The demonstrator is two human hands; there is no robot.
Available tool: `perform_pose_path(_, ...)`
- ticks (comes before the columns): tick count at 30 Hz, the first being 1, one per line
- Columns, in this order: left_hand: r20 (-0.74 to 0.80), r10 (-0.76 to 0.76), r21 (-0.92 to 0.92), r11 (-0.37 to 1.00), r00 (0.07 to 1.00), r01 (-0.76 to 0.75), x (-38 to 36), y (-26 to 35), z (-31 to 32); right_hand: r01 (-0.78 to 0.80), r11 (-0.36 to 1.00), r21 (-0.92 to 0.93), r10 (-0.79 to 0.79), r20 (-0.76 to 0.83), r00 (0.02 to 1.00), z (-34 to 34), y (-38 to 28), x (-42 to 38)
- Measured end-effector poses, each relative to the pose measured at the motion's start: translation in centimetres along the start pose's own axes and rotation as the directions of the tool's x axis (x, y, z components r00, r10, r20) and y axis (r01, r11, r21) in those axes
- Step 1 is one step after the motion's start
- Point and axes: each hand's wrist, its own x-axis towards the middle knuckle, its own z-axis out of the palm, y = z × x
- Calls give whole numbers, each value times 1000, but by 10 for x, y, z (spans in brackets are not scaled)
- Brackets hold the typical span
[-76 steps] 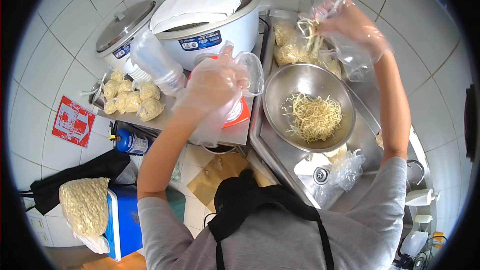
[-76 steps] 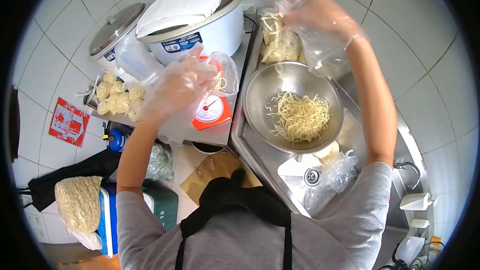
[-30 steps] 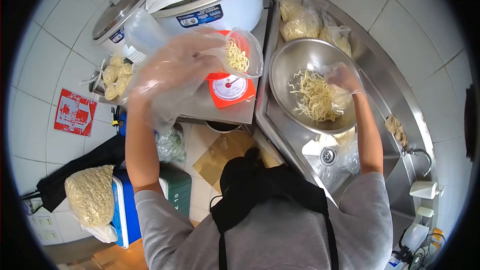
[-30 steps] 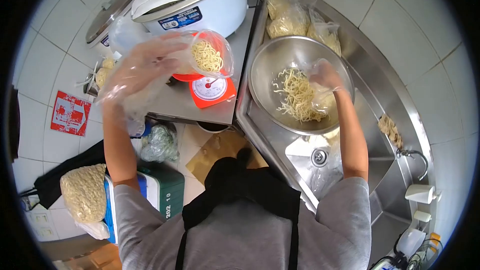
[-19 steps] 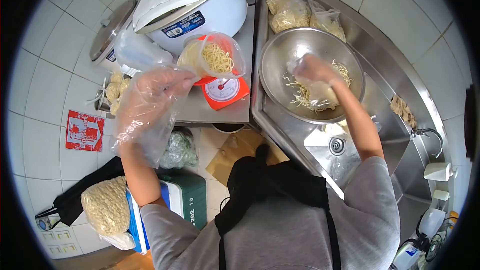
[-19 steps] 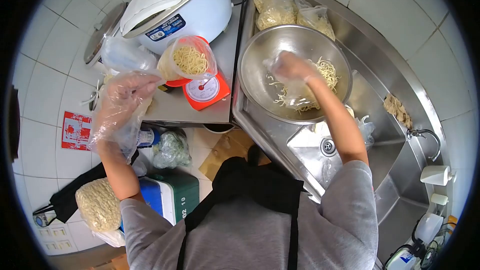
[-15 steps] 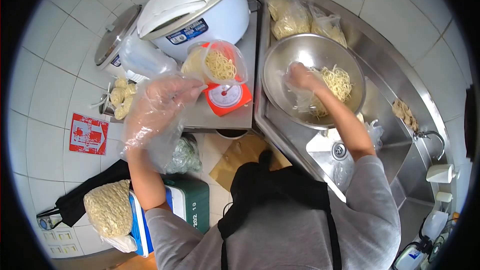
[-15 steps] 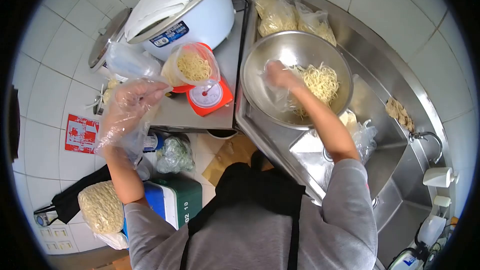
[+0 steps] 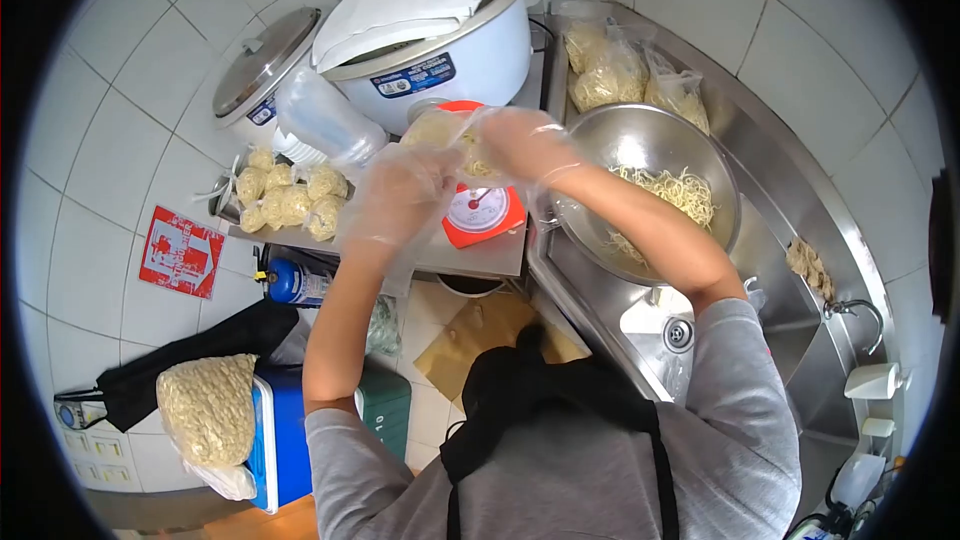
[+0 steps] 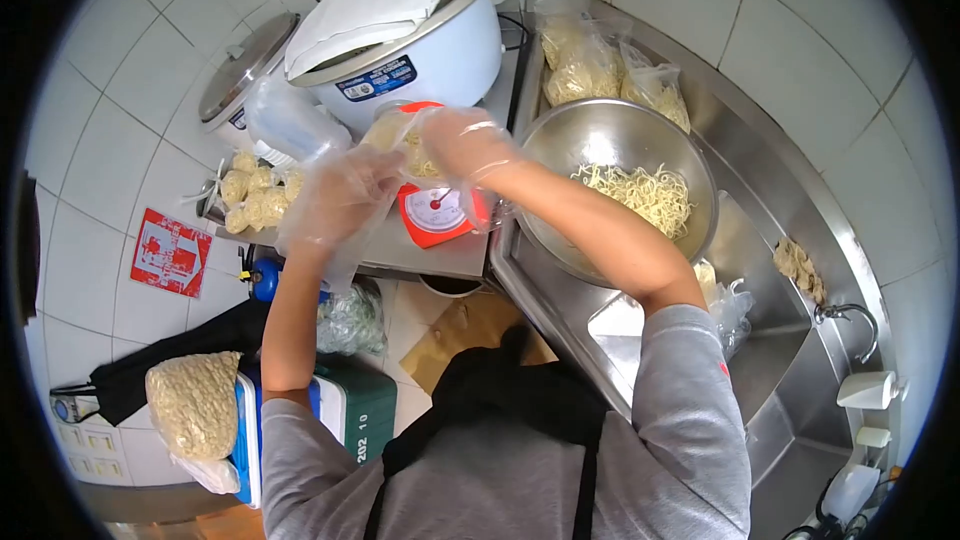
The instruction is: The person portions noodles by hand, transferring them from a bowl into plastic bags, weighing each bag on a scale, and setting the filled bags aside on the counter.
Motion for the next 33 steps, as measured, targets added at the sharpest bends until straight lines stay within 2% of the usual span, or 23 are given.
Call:
perform_pose_path(1,-8,-11,-2,1000,1000,11,0,-2,-1,12,1000,-7,-12,4,1000,-11,-1,-1)
perform_pose_path(3,19,-61,105,993,998,59,0,-6,-1,-93,988,122,95,-13,995,-46,-4,-9)
perform_pose_path(4,13,-69,101,993,998,67,-1,-9,-1,-86,990,115,87,-10,996,-54,0,-8)
perform_pose_path(6,-114,-27,-180,984,993,6,-6,-15,2,-173,976,130,180,-42,983,-67,12,-2)
perform_pose_path(7,-114,-31,-185,983,993,9,-8,-15,1,-173,977,127,178,-37,983,-71,17,-3)
perform_pose_path(9,-119,-11,-308,951,993,-26,-9,-14,-4,-56,854,518,186,-202,962,-80,30,-8)
perform_pose_path(10,-119,-12,-310,950,993,-26,-11,-13,-7,-57,854,517,185,-201,962,-89,34,-14)
perform_pose_path(12,-102,-60,-390,921,993,16,-17,-12,-13,-30,722,692,277,-248,928,-114,38,-29)
perform_pose_path(13,-96,-59,-392,920,994,17,-18,-15,-13,-35,719,694,281,-244,928,-122,38,-37)
perform_pose_path(15,-162,-38,-435,900,986,-37,-21,-18,-12,188,565,803,290,-407,866,-134,38,-53)
perform_pose_path(16,-158,-35,-436,899,987,-38,-21,-16,-16,185,563,805,295,-405,866,-138,42,-60)
perform_pose_path(18,-92,-76,-421,907,993,30,-26,-9,-28,189,565,803,444,-489,751,-144,52,-75)
perform_pose_path(22,-95,-62,-372,928,994,22,-38,-14,-30,60,634,771,494,-463,736,-142,80,-108)
perform_pose_path(24,-162,15,-370,926,987,-75,-42,-16,-30,-321,775,545,488,-191,852,-117,118,-117)
perform_pose_path(25,-159,16,-371,926,987,-75,-41,-13,-30,-324,773,546,490,-189,851,-111,117,-113)
perform_pose_path(26,-47,-27,-431,903,999,4,-40,-7,-30,-480,839,256,503,-30,864,-105,114,-109)
perform_pose_path(27,65,-64,-478,874,996,87,-37,-2,-29,-541,838,-73,546,118,829,-101,110,-103)
perform_pose_path(28,64,-63,-476,875,996,86,-33,1,-25,-496,867,52,490,101,866,-95,89,-99)
perform_pose_path(29,-30,94,-402,910,995,-98,-27,3,-17,-441,880,178,435,73,897,-89,66,-94)
perform_pose_path(30,-111,260,-307,909,959,-282,-21,7,-13,-296,925,237,305,-1,952,-70,64,-85)
perform_pose_path(31,-111,272,-301,907,956,-293,-16,17,-14,-143,949,281,173,-85,981,-41,68,-73)
perform_pose_path(33,97,42,-148,989,994,-28,-8,34,-15,-42,985,169,65,-132,989,6,75,-42)
